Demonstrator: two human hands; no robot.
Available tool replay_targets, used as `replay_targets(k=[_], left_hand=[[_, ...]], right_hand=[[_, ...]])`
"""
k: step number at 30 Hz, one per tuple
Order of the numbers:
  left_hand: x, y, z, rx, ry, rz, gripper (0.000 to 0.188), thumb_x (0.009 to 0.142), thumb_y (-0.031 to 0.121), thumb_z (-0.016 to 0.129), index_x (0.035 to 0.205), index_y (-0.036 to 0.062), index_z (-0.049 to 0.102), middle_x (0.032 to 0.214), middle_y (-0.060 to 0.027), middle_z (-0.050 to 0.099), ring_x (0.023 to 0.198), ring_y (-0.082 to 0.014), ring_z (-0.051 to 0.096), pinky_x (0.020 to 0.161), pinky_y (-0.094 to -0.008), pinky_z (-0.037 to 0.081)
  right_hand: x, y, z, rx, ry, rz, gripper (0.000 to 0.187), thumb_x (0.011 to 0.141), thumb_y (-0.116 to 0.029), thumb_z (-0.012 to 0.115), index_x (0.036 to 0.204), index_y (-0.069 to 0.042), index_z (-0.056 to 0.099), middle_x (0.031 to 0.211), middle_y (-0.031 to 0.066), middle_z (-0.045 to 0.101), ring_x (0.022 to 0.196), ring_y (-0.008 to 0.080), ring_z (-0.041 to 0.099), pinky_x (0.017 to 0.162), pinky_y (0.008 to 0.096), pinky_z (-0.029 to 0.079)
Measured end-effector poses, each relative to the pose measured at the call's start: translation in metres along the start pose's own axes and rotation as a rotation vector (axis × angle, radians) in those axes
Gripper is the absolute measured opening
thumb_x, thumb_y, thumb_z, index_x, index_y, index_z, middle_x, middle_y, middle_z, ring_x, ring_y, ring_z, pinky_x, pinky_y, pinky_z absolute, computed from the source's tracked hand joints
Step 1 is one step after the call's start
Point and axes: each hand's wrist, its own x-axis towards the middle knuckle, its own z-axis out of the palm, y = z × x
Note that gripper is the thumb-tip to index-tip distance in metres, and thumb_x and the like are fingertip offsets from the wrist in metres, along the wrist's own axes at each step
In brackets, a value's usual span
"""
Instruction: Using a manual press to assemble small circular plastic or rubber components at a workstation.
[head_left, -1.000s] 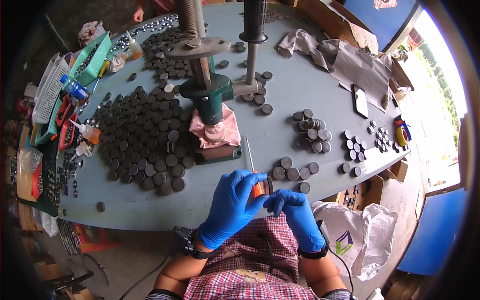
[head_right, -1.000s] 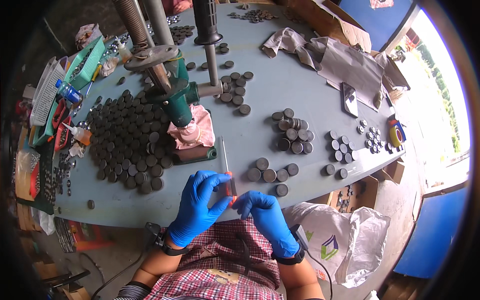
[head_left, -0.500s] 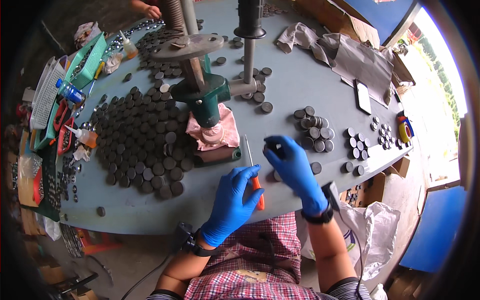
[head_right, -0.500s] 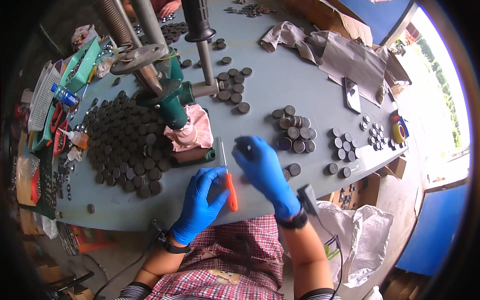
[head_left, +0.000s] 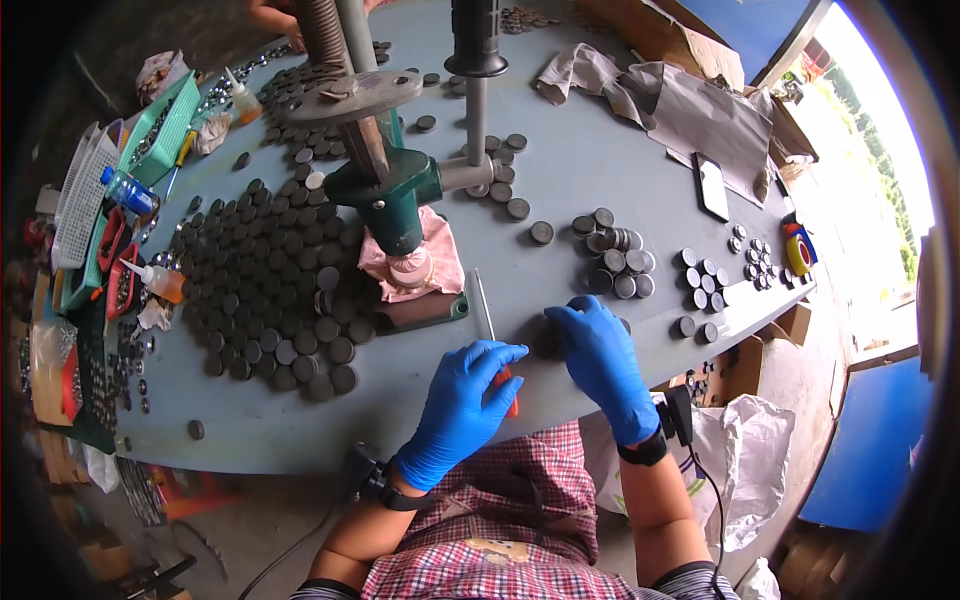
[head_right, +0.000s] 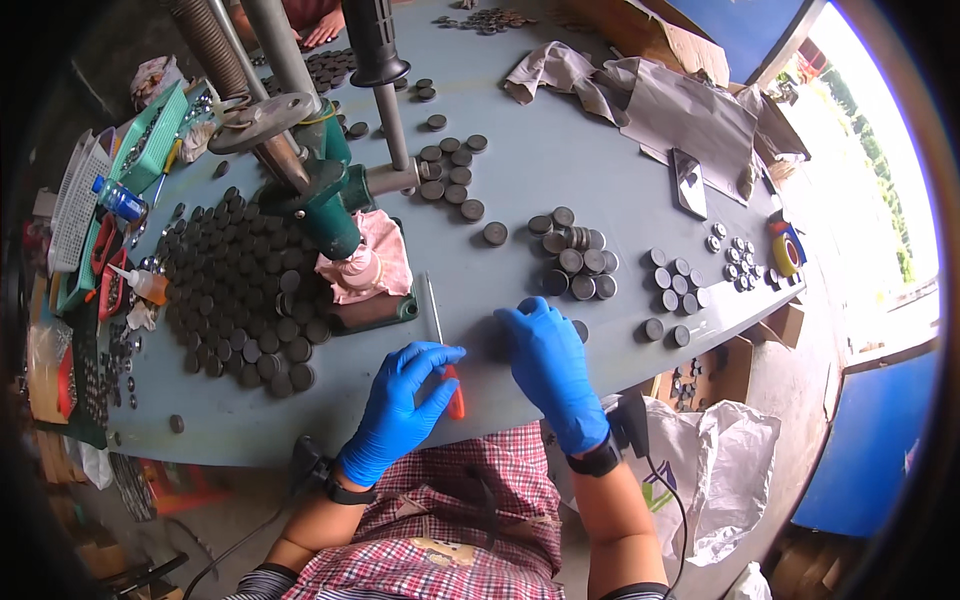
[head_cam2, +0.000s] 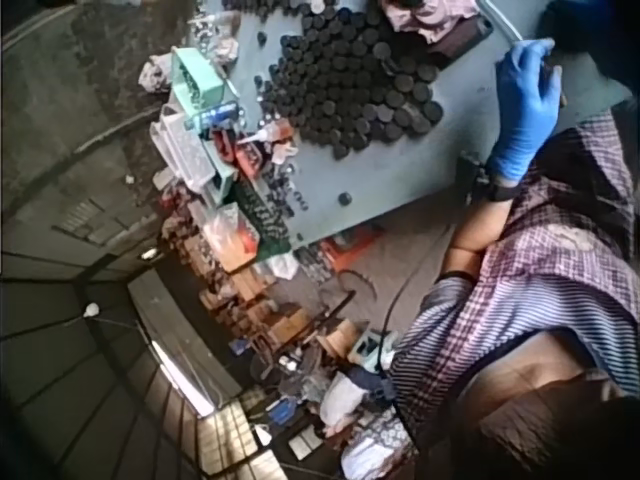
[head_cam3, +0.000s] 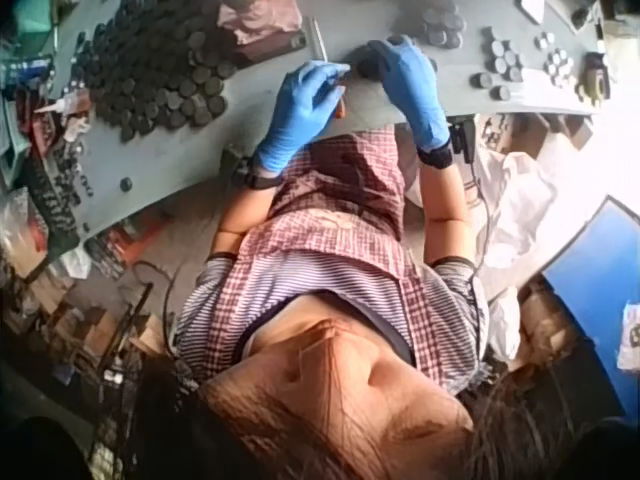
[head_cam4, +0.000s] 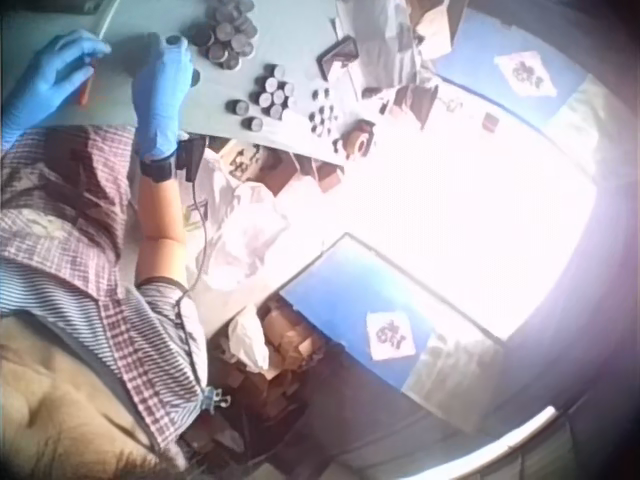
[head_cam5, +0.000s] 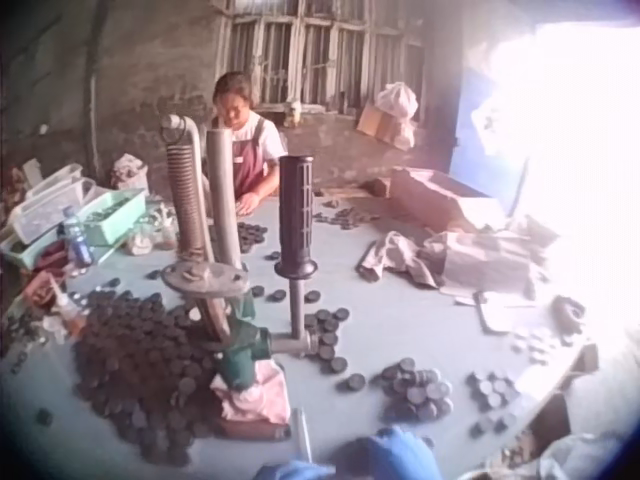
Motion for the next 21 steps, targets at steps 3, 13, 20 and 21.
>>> replay_targets(k=[3, 13, 20, 21], left_hand=[[0.001, 0.011, 0.004, 0.009, -0.012, -0.002, 0.035, 0.082, 0.002, 0.069, 0.116, 0.0068, 0.063, 0.103, -0.0077, 0.062, 0.092, -0.0247, 0.061, 0.087, -0.0352, 0.047], [-0.002, 0.027, -0.004, 0.100, 0.158, 0.031, 0.046, 0.077, 0.007, 0.077, 0.120, 0.0064, 0.061, 0.101, -0.0080, 0.061, 0.088, -0.0237, 0.059, 0.085, -0.0361, 0.047], [-0.005, 0.023, -0.007, -0.021, 0.157, 0.013, 0.048, 0.075, 0.006, 0.078, 0.119, 0.0040, 0.061, 0.095, -0.0066, 0.059, 0.081, -0.0193, 0.057, 0.081, -0.0331, 0.047], [-0.004, 0.023, -0.007, -0.023, 0.159, 0.012, 0.048, 0.075, 0.006, 0.078, 0.119, 0.0040, 0.061, 0.095, -0.0066, 0.059, 0.081, -0.0193, 0.057, 0.081, -0.0331, 0.047]], right_hand=[[0.009, 0.004, 0.001, 0.047, -0.010, 0.106, 0.032, 0.084, -0.008, 0.061, 0.115, -0.010, 0.064, 0.097, 0.0134, 0.061, 0.084, 0.0324, 0.062, 0.073, 0.0422, 0.051], [-0.032, -0.055, -0.035, 1.328, -0.116, 0.262, 0.035, 0.095, -0.008, 0.060, 0.128, 0.003, 0.055, 0.111, 0.0048, 0.062, 0.103, 0.0110, 0.057, 0.097, 0.0277, 0.044], [-0.049, -0.030, -0.035, 1.196, -0.427, 0.167, 0.032, 0.072, 0.018, 0.043, 0.087, 0.003, 0.066, 0.087, 0.0093, 0.066, 0.077, 0.0149, 0.063, 0.075, 0.0276, 0.051], [-0.050, -0.031, -0.036, 1.194, -0.429, 0.167, 0.032, 0.072, 0.018, 0.043, 0.087, 0.003, 0.066, 0.087, 0.0093, 0.066, 0.077, 0.0149, 0.063, 0.075, 0.0276, 0.051]])
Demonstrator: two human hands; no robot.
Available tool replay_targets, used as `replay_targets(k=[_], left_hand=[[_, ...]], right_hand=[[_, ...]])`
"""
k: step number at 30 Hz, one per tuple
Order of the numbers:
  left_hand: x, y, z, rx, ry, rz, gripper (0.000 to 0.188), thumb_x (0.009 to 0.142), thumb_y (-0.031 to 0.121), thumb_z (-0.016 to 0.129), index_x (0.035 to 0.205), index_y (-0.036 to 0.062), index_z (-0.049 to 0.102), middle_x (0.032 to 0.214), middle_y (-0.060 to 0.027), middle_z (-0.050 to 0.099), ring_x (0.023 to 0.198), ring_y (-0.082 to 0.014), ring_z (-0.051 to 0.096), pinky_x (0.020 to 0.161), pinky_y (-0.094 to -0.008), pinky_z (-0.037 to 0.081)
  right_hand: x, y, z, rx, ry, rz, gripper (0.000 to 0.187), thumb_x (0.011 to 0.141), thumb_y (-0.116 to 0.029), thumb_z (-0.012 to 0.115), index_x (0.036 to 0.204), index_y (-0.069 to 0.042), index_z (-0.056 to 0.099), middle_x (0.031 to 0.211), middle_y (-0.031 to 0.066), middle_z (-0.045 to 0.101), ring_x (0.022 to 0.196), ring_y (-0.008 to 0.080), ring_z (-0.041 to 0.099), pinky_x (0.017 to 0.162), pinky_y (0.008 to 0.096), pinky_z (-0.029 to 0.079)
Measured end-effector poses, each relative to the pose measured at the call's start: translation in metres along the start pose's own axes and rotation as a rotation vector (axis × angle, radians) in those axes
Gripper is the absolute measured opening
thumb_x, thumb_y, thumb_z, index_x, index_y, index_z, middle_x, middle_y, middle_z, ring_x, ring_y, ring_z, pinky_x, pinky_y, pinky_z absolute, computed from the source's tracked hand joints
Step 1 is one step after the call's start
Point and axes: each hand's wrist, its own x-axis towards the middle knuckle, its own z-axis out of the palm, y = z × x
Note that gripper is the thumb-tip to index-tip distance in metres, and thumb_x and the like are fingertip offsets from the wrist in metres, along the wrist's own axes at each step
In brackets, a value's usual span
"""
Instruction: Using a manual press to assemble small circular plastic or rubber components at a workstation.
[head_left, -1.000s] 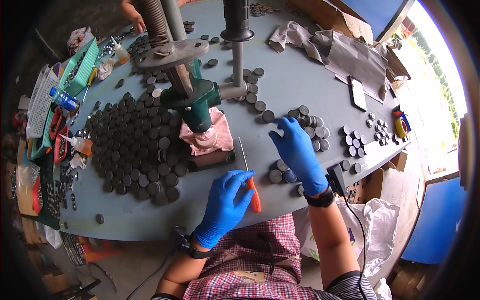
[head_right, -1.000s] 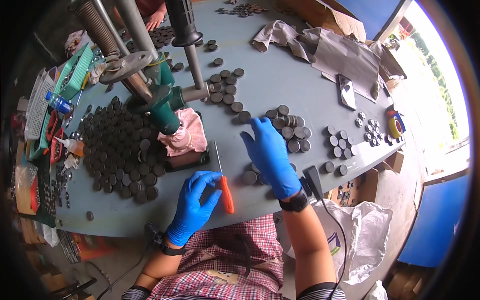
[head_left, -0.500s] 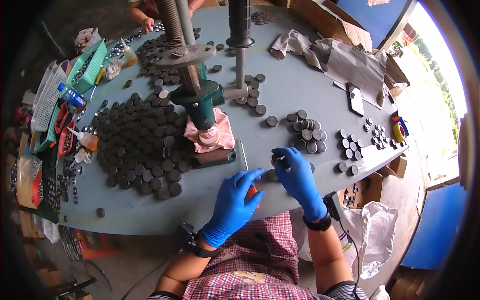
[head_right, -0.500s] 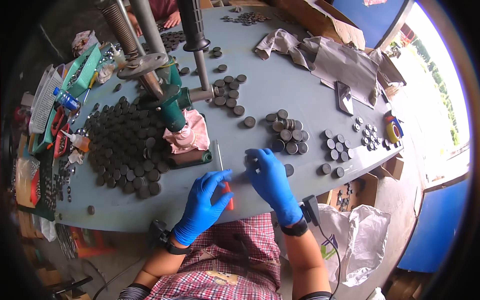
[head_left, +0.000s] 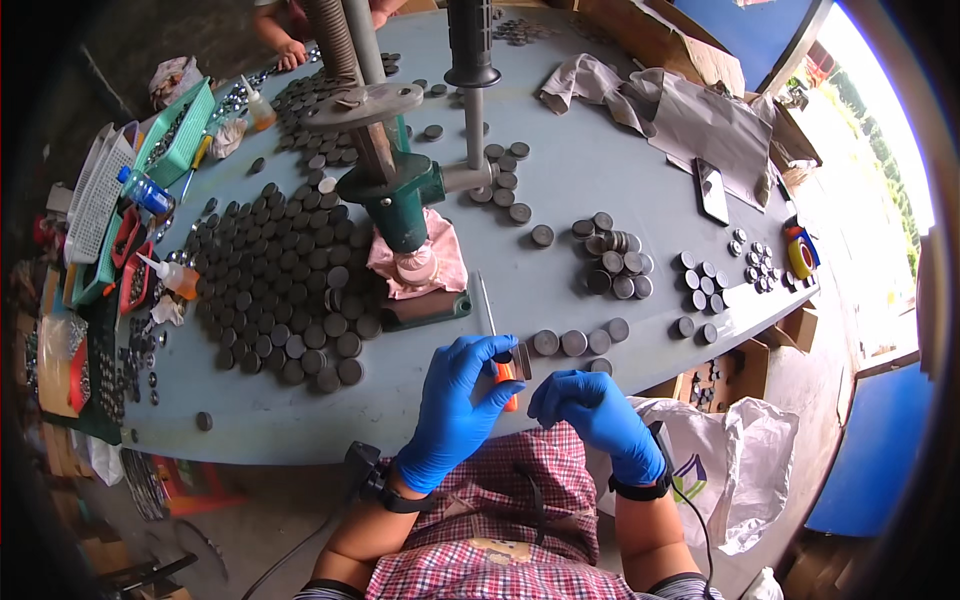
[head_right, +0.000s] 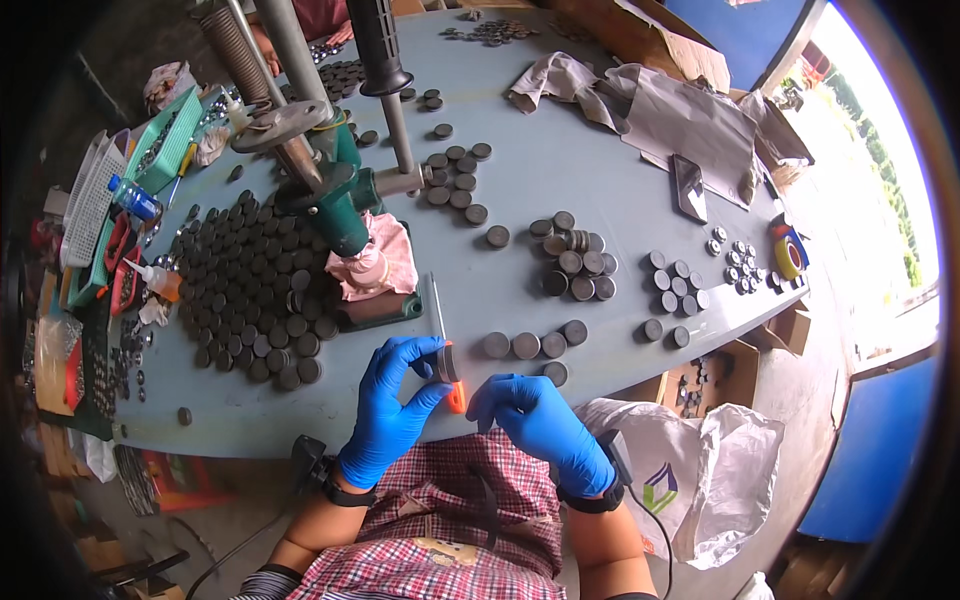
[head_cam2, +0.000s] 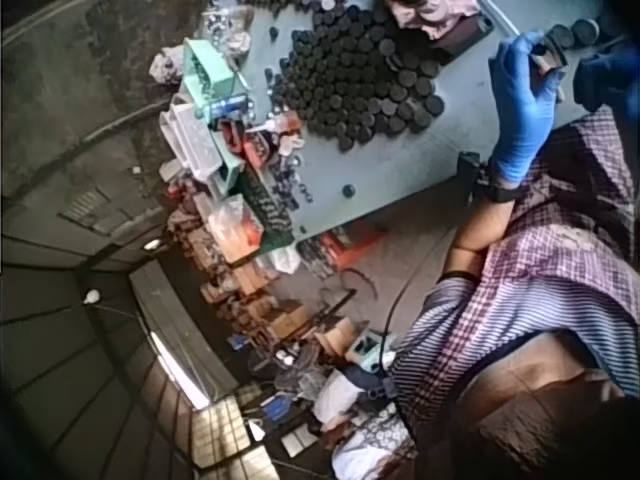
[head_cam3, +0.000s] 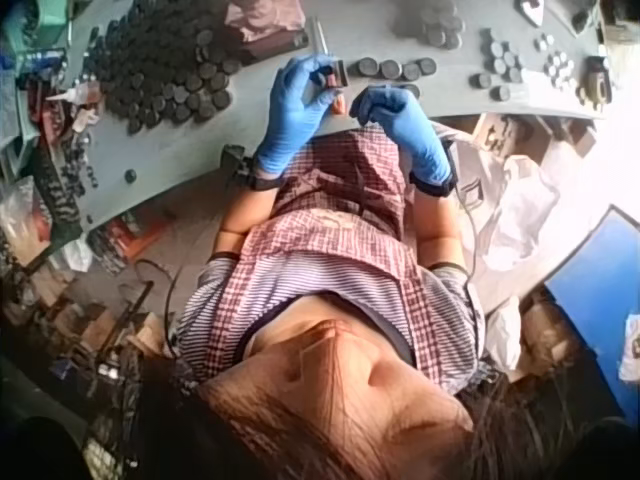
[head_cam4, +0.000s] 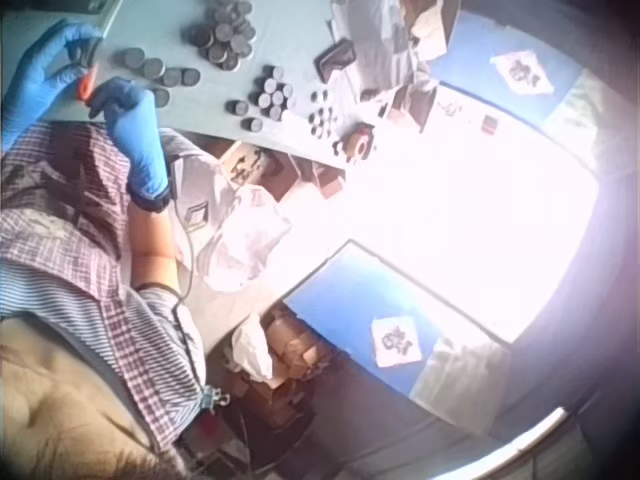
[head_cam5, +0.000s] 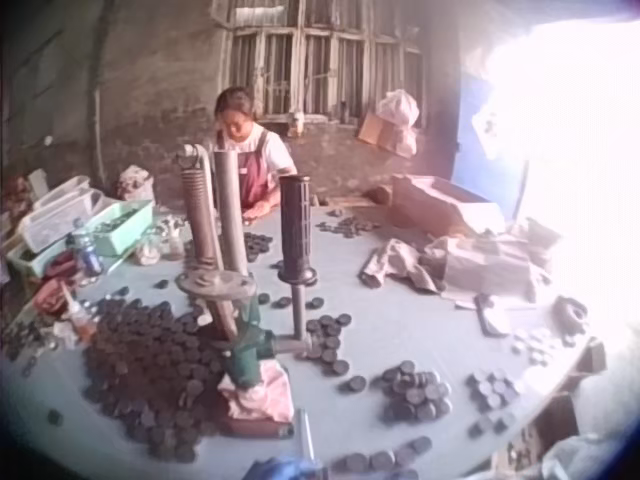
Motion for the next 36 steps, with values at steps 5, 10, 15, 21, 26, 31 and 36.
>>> replay_targets(k=[5, 10, 15, 21, 26, 31, 36], left_hand=[[0.000, -0.003, -0.001, -0.037, -0.016, -0.032, 0.047, 0.075, 0.006, 0.077, 0.120, 0.0040, 0.062, 0.095, -0.0062, 0.059, 0.080, -0.0184, 0.056, 0.081, -0.0319, 0.047], [0.002, -0.011, -0.002, -0.018, -0.025, -0.034, 0.047, 0.076, 0.006, 0.077, 0.120, 0.0044, 0.061, 0.097, -0.0064, 0.060, 0.083, -0.0196, 0.057, 0.083, -0.0335, 0.047], [0.002, -0.025, 0.008, 0.017, -0.035, -0.100, 0.057, 0.078, 0.005, 0.075, 0.130, 0.0052, 0.053, 0.112, -0.0071, 0.061, 0.088, -0.0204, 0.058, 0.087, -0.0363, 0.046], [0.002, -0.032, 0.009, 0.028, -0.038, -0.115, 0.056, 0.079, 0.005, 0.073, 0.131, 0.0057, 0.054, 0.111, -0.0073, 0.061, 0.086, -0.0200, 0.057, 0.086, -0.0348, 0.045], [-0.003, -0.040, 0.003, 0.091, -0.062, -0.133, 0.051, 0.079, 0.006, 0.073, 0.128, 0.0066, 0.057, 0.109, -0.0076, 0.061, 0.086, -0.0216, 0.057, 0.086, -0.0346, 0.045], [0.000, -0.020, 0.010, 0.093, -0.077, -0.026, 0.046, 0.080, 0.010, 0.075, 0.124, 0.0095, 0.059, 0.110, -0.0075, 0.061, 0.095, -0.0272, 0.057, 0.089, -0.0379, 0.044], [0.000, -0.007, 0.004, 0.123, -0.064, 0.052, 0.049, 0.076, 0.014, 0.078, 0.122, 0.0108, 0.060, 0.110, -0.0073, 0.062, 0.100, -0.0289, 0.057, 0.091, -0.0389, 0.044]], right_hand=[[0.005, 0.005, 0.008, -0.068, 0.192, -0.049, 0.034, 0.075, 0.020, 0.043, 0.094, 0.003, 0.066, 0.088, 0.0080, 0.066, 0.080, 0.0140, 0.063, 0.077, 0.0273, 0.051], [0.021, -0.017, 0.026, 0.224, 0.350, 0.049, 0.028, 0.085, 0.011, 0.054, 0.107, -0.001, 0.065, 0.090, 0.0058, 0.066, 0.080, 0.0122, 0.062, 0.077, 0.0262, 0.050], [0.063, -0.001, 0.008, -0.347, 0.381, -0.110, 0.030, 0.088, -0.011, 0.069, 0.115, -0.002, 0.062, 0.092, 0.0075, 0.067, 0.074, 0.0158, 0.064, 0.068, 0.0299, 0.053], [0.117, 0.010, -0.033, -0.761, 0.585, -0.290, 0.035, 0.079, -0.014, 0.073, 0.112, -0.006, 0.063, 0.109, 0.0127, 0.063, 0.087, 0.0309, 0.064, 0.074, 0.0398, 0.052], [0.059, 0.015, -0.016, -1.281, 0.233, -0.180, 0.036, 0.073, -0.018, 0.073, 0.107, -0.012, 0.065, 0.095, 0.0084, 0.059, 0.090, 0.0309, 0.056, 0.078, 0.0430, 0.045], [0.036, -0.002, 0.001, -0.403, 0.322, -0.059, 0.040, 0.079, -0.008, 0.075, 0.118, -0.007, 0.063, 0.096, 0.0045, 0.062, 0.086, 0.0179, 0.058, 0.081, 0.0302, 0.046], [0.018, -0.002, 0.020, 0.120, 0.323, -0.090, 0.040, 0.086, -0.011, 0.073, 0.122, 0.002, 0.059, 0.100, 0.0017, 0.062, 0.092, 0.0089, 0.055, 0.085, 0.0266, 0.045]])
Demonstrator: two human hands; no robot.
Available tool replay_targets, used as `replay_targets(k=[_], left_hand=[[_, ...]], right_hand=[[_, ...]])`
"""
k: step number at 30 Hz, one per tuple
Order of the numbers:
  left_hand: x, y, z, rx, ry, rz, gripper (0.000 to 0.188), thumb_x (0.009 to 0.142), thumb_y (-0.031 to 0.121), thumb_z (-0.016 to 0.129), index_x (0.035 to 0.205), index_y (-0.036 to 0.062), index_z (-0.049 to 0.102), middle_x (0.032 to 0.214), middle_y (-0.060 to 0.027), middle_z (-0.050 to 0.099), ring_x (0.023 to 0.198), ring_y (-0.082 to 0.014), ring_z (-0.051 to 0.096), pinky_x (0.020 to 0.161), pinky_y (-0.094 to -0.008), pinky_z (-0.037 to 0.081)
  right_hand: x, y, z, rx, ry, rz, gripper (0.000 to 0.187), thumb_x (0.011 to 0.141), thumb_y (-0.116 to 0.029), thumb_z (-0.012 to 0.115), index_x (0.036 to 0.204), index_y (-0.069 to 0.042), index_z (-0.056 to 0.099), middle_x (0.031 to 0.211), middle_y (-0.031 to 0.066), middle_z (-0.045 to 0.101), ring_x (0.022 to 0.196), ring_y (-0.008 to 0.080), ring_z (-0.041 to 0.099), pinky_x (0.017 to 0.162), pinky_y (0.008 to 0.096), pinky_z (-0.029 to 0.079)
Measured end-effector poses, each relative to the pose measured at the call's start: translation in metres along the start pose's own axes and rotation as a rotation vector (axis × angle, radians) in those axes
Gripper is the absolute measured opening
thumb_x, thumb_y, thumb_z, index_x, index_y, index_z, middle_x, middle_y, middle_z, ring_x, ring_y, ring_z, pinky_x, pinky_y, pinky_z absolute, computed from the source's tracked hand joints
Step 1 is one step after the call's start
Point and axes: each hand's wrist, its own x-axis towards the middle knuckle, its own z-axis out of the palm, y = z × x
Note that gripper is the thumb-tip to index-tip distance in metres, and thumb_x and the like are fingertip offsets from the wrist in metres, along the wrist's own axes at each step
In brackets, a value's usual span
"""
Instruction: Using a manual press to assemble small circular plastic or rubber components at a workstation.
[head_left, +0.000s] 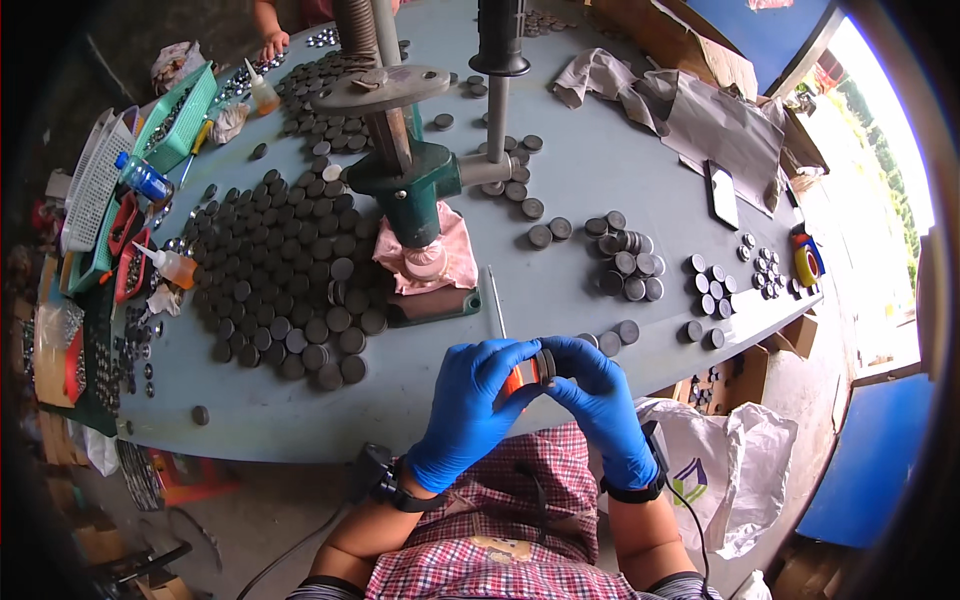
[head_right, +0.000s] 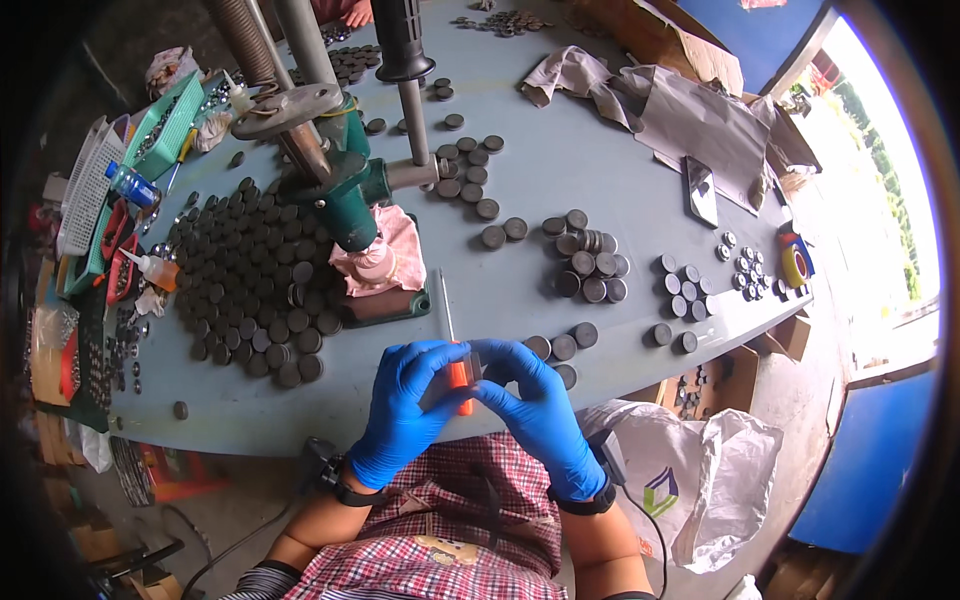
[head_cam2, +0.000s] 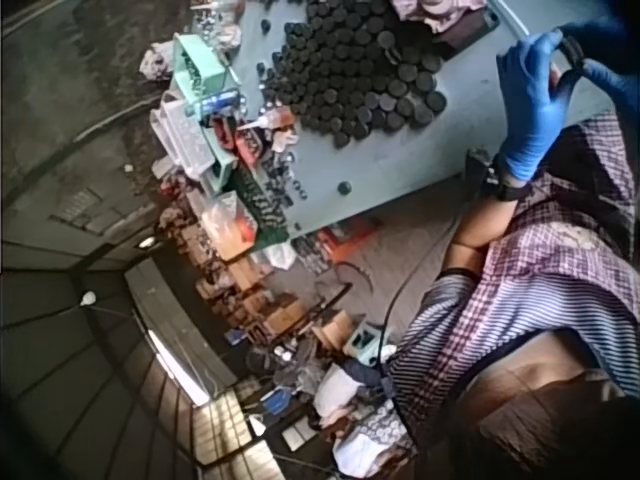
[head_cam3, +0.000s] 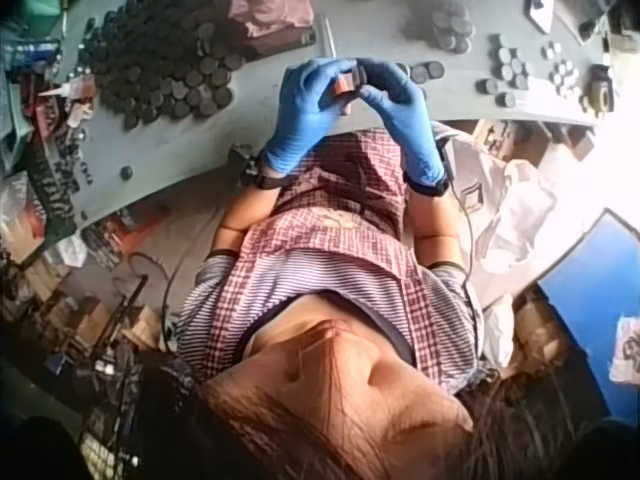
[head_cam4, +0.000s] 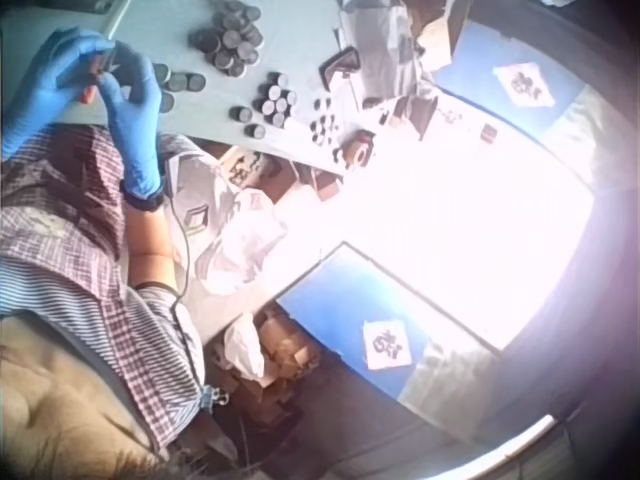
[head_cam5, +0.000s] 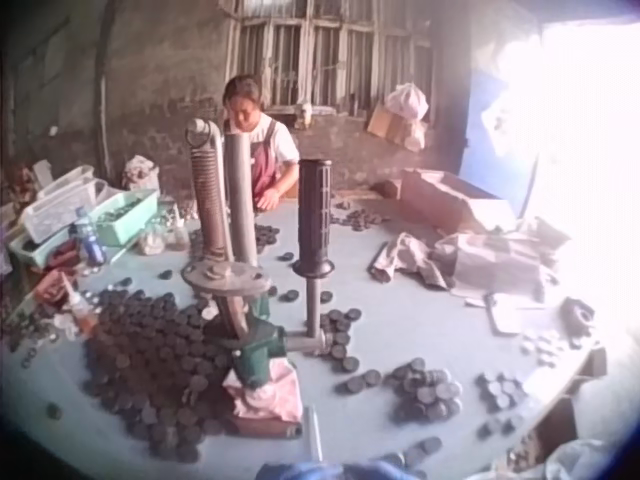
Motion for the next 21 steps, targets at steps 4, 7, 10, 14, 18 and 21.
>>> replay_targets(k=[4, 7, 10, 14, 18, 21], left_hand=[[0.000, 0.006, -0.010, -0.011, 0.027, 0.027, 0.048, 0.074, 0.013, 0.078, 0.119, 0.0095, 0.062, 0.108, -0.0067, 0.063, 0.098, -0.0273, 0.057, 0.090, -0.0385, 0.043], [-0.001, 0.009, -0.010, -0.048, 0.036, -0.014, 0.046, 0.074, 0.012, 0.078, 0.117, 0.0093, 0.064, 0.108, -0.0064, 0.063, 0.099, -0.0269, 0.057, 0.091, -0.0385, 0.043], [-0.002, 0.007, -0.008, -0.041, 0.036, -0.026, 0.045, 0.074, 0.010, 0.078, 0.117, 0.0099, 0.064, 0.108, -0.0060, 0.063, 0.100, -0.0269, 0.057, 0.090, -0.0382, 0.043], [-0.001, 0.000, 0.000, -0.045, 0.023, -0.007, 0.044, 0.074, 0.009, 0.077, 0.117, 0.0106, 0.064, 0.107, -0.0057, 0.063, 0.101, -0.0267, 0.056, 0.090, -0.0379, 0.044], [0.001, -0.006, -0.001, -0.038, 0.028, -0.050, 0.045, 0.074, 0.008, 0.077, 0.117, 0.0100, 0.064, 0.106, -0.0058, 0.063, 0.102, -0.0261, 0.056, 0.090, -0.0379, 0.044], [0.004, -0.009, -0.005, -0.075, 0.011, -0.098, 0.045, 0.074, 0.008, 0.077, 0.118, 0.0096, 0.064, 0.102, -0.0059, 0.061, 0.101, -0.0263, 0.055, 0.090, -0.0378, 0.044]], right_hand=[[-0.011, 0.003, -0.015, -0.201, -0.028, -0.058, 0.035, 0.102, -0.029, 0.052, 0.103, 0.002, 0.065, 0.089, 0.0062, 0.064, 0.083, 0.0133, 0.059, 0.077, 0.0271, 0.047], [-0.016, 0.010, -0.029, 0.146, -0.193, 0.195, 0.043, 0.102, -0.036, 0.051, 0.102, 0.004, 0.065, 0.090, 0.0067, 0.065, 0.080, 0.0141, 0.059, 0.074, 0.0268, 0.047], [-0.015, -0.004, -0.003, -0.024, -0.003, -0.036, 0.039, 0.101, -0.033, 0.054, 0.111, 0.003, 0.063, 0.093, 0.0056, 0.064, 0.081, 0.0123, 0.057, 0.075, 0.0268, 0.048], [-0.003, -0.015, 0.008, -0.272, 0.005, -0.146, 0.036, 0.099, -0.028, 0.057, 0.118, 0.003, 0.061, 0.095, 0.0050, 0.064, 0.082, 0.0114, 0.056, 0.077, 0.0270, 0.048], [0.009, -0.004, -0.002, -0.257, -0.044, -0.088, 0.032, 0.098, -0.027, 0.059, 0.109, 0.003, 0.064, 0.091, 0.0049, 0.063, 0.080, 0.0110, 0.055, 0.075, 0.0260, 0.047], [0.007, 0.011, -0.022, -0.012, -0.162, 0.236, 0.042, 0.103, -0.032, 0.049, 0.091, 0.003, 0.068, 0.083, 0.0064, 0.065, 0.078, 0.0109, 0.058, 0.073, 0.0267, 0.049]])
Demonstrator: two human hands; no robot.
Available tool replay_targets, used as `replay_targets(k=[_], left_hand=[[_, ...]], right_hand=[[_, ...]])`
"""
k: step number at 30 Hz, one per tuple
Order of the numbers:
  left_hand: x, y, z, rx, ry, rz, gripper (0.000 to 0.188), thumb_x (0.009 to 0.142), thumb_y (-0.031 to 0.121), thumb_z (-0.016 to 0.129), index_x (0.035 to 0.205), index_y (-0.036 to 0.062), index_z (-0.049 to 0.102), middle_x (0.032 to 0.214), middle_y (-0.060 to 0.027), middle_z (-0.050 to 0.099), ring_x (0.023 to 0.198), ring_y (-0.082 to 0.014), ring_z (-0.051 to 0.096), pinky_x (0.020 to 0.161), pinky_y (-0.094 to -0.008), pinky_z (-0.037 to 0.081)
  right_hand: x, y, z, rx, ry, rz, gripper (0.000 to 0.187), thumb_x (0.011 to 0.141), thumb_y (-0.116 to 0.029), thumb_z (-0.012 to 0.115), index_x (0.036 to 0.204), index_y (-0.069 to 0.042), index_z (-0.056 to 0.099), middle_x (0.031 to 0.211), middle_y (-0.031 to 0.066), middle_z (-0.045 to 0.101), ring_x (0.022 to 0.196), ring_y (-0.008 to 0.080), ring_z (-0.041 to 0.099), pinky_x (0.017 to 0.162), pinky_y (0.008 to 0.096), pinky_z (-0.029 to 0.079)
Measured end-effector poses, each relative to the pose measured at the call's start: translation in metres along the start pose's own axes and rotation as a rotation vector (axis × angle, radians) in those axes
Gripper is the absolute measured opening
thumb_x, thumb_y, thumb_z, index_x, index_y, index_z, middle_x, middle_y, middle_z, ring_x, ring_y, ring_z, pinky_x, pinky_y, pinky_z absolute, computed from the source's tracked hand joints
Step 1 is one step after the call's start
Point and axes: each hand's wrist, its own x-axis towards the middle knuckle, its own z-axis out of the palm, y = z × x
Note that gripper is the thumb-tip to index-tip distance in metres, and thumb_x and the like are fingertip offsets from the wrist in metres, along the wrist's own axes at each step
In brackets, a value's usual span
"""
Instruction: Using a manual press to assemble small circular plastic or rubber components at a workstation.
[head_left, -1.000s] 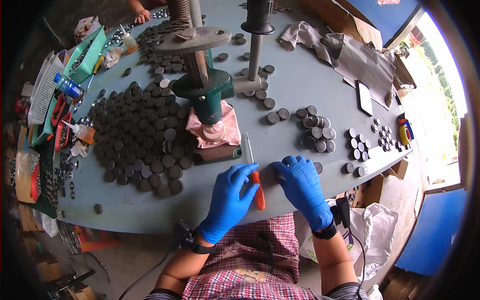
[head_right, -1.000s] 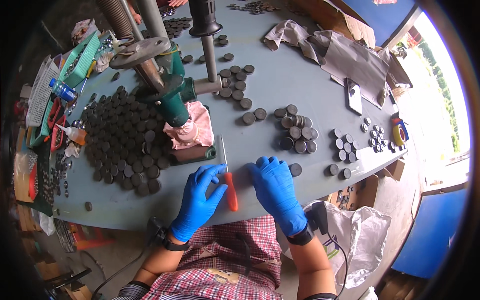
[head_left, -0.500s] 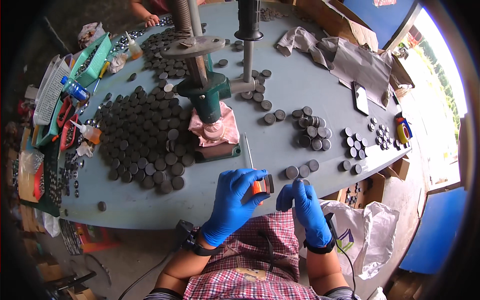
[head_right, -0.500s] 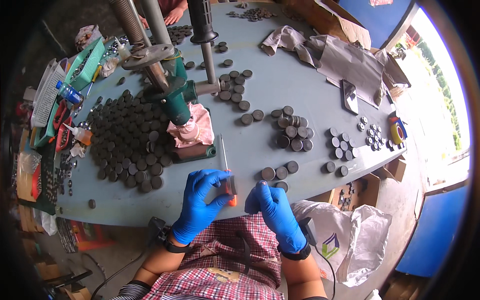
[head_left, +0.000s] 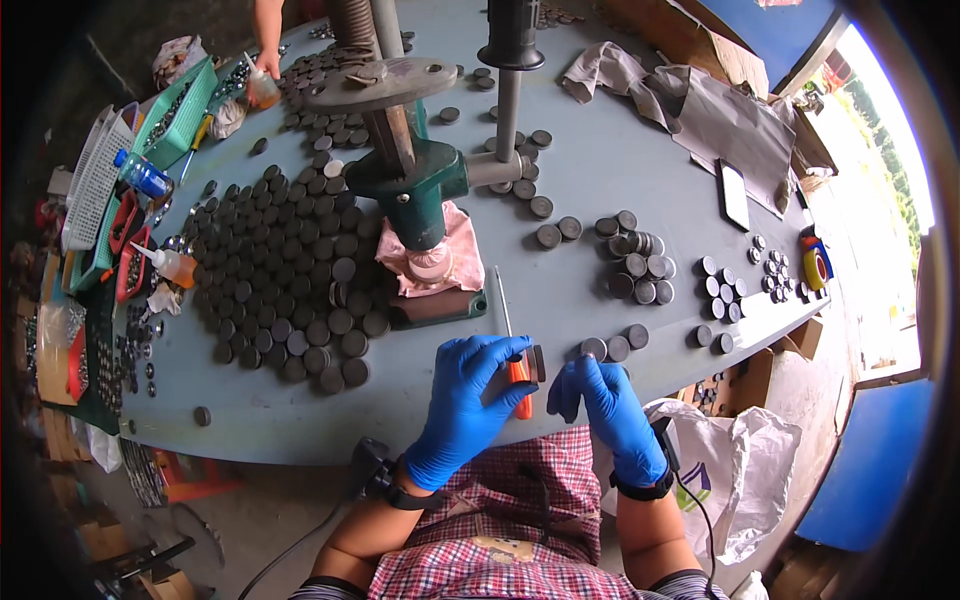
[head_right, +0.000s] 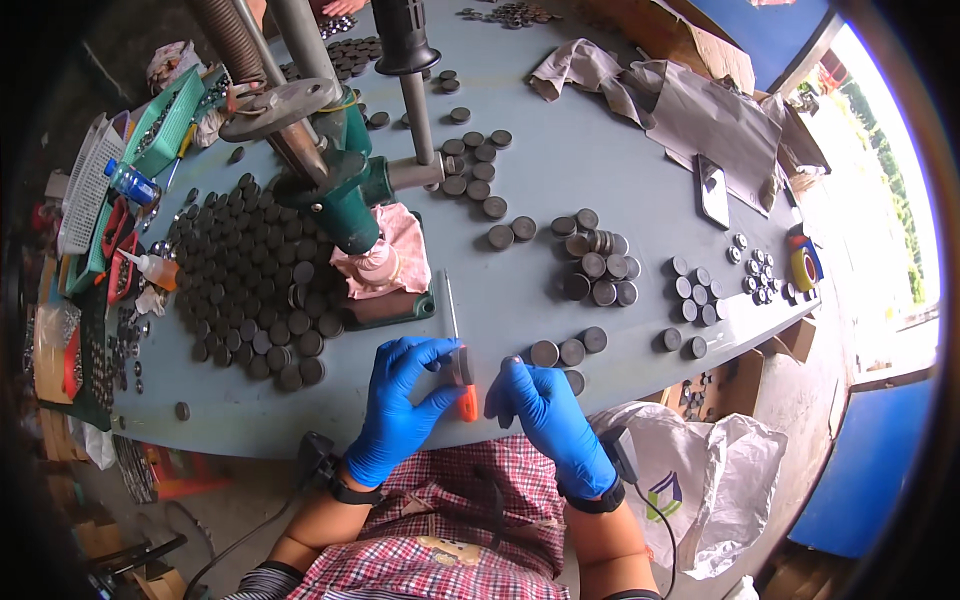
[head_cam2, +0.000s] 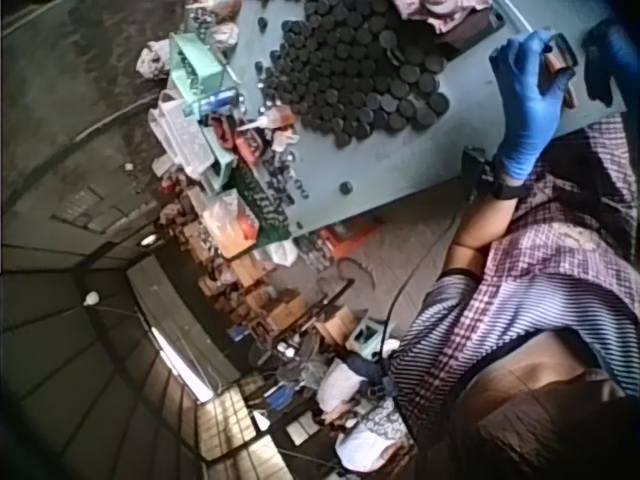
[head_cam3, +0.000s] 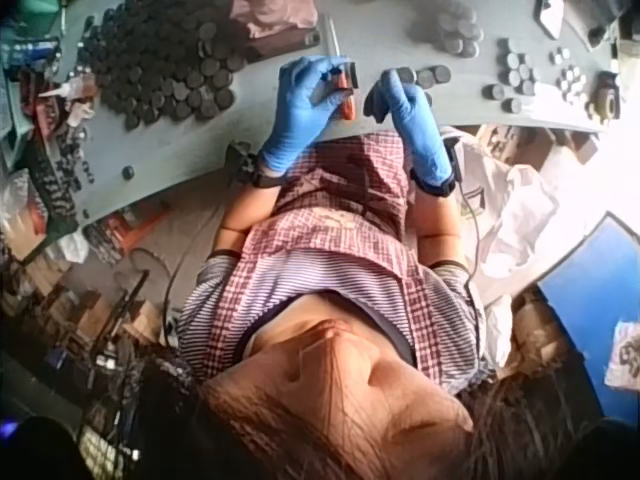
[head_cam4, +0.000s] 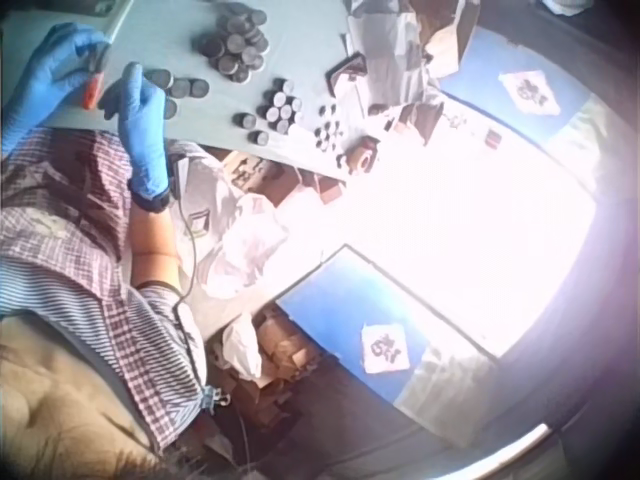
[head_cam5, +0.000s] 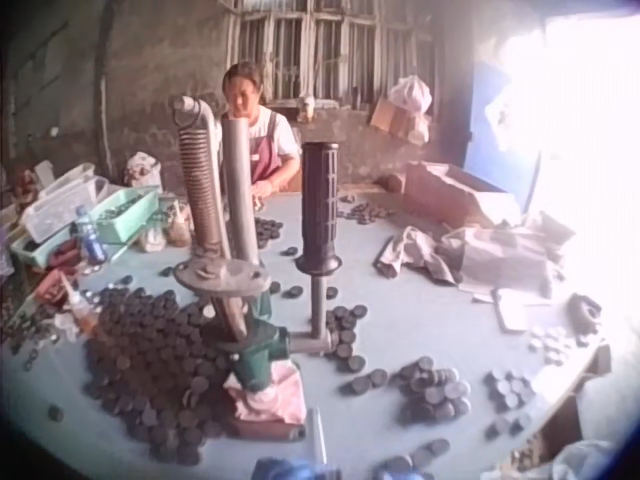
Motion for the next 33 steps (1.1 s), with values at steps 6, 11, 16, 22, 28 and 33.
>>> replay_targets(k=[6, 11, 16, 22, 28, 33], left_hand=[[0.003, -0.004, -0.002, 0.007, 0.027, 0.040, 0.045, 0.075, 0.009, 0.077, 0.118, 0.0079, 0.064, 0.098, -0.0068, 0.060, 0.096, -0.0254, 0.056, 0.090, -0.0368, 0.043], [-0.005, 0.001, -0.004, -0.212, -0.036, -0.010, 0.044, 0.077, 0.005, 0.076, 0.119, 0.0061, 0.065, 0.103, -0.0101, 0.062, 0.094, -0.0260, 0.062, 0.086, -0.0351, 0.049], [-0.008, 0.018, -0.013, -0.285, 0.005, 0.002, 0.039, 0.074, 0.002, 0.079, 0.111, 0.0044, 0.068, 0.100, -0.0091, 0.065, 0.089, -0.0244, 0.065, 0.081, -0.0333, 0.052], [-0.013, 0.029, -0.024, -0.269, 0.037, 0.127, 0.031, 0.070, 0.000, 0.080, 0.099, 0.0065, 0.071, 0.089, -0.0041, 0.067, 0.079, -0.0193, 0.061, 0.074, -0.0302, 0.050], [-0.013, 0.031, -0.025, -0.251, -0.010, 0.204, 0.035, 0.067, 0.007, 0.084, 0.100, 0.0124, 0.071, 0.083, -0.0017, 0.064, 0.074, -0.0213, 0.058, 0.070, -0.0317, 0.048], [-0.011, 0.041, -0.024, -0.446, -0.066, 0.209, 0.032, 0.069, 0.006, 0.083, 0.098, 0.0107, 0.071, 0.081, -0.0017, 0.064, 0.071, -0.0216, 0.058, 0.070, -0.0316, 0.048]], right_hand=[[0.006, -0.010, 0.024, 0.105, 0.090, -0.062, 0.034, 0.101, -0.028, 0.053, 0.103, 0.003, 0.067, 0.091, 0.0060, 0.068, 0.081, 0.0122, 0.060, 0.077, 0.0274, 0.049], [0.003, -0.013, 0.040, 0.328, 0.133, -0.097, 0.025, 0.095, -0.015, 0.063, 0.113, 0.003, 0.062, 0.100, 0.0061, 0.068, 0.089, 0.0128, 0.061, 0.085, 0.0288, 0.049], [-0.016, -0.011, 0.056, 0.098, 0.297, -0.443, 0.027, 0.079, 0.003, 0.073, 0.103, 0.002, 0.062, 0.100, 0.0078, 0.066, 0.093, 0.0151, 0.061, 0.085, 0.0289, 0.047], [-0.037, -0.027, 0.056, -0.264, 0.289, -0.563, 0.032, 0.073, 0.000, 0.079, 0.102, -0.001, 0.065, 0.098, 0.0113, 0.066, 0.090, 0.0221, 0.065, 0.080, 0.0312, 0.051], [-0.049, -0.039, 0.052, -0.302, 0.259, -0.541, 0.035, 0.069, 0.000, 0.081, 0.101, -0.003, 0.068, 0.094, 0.0106, 0.066, 0.086, 0.0244, 0.066, 0.075, 0.0329, 0.053], [-0.062, -0.047, 0.054, -0.596, 0.352, -0.688, 0.040, 0.061, 0.002, 0.081, 0.098, -0.006, 0.069, 0.087, 0.0097, 0.064, 0.074, 0.0257, 0.062, 0.066, 0.0335, 0.051]])
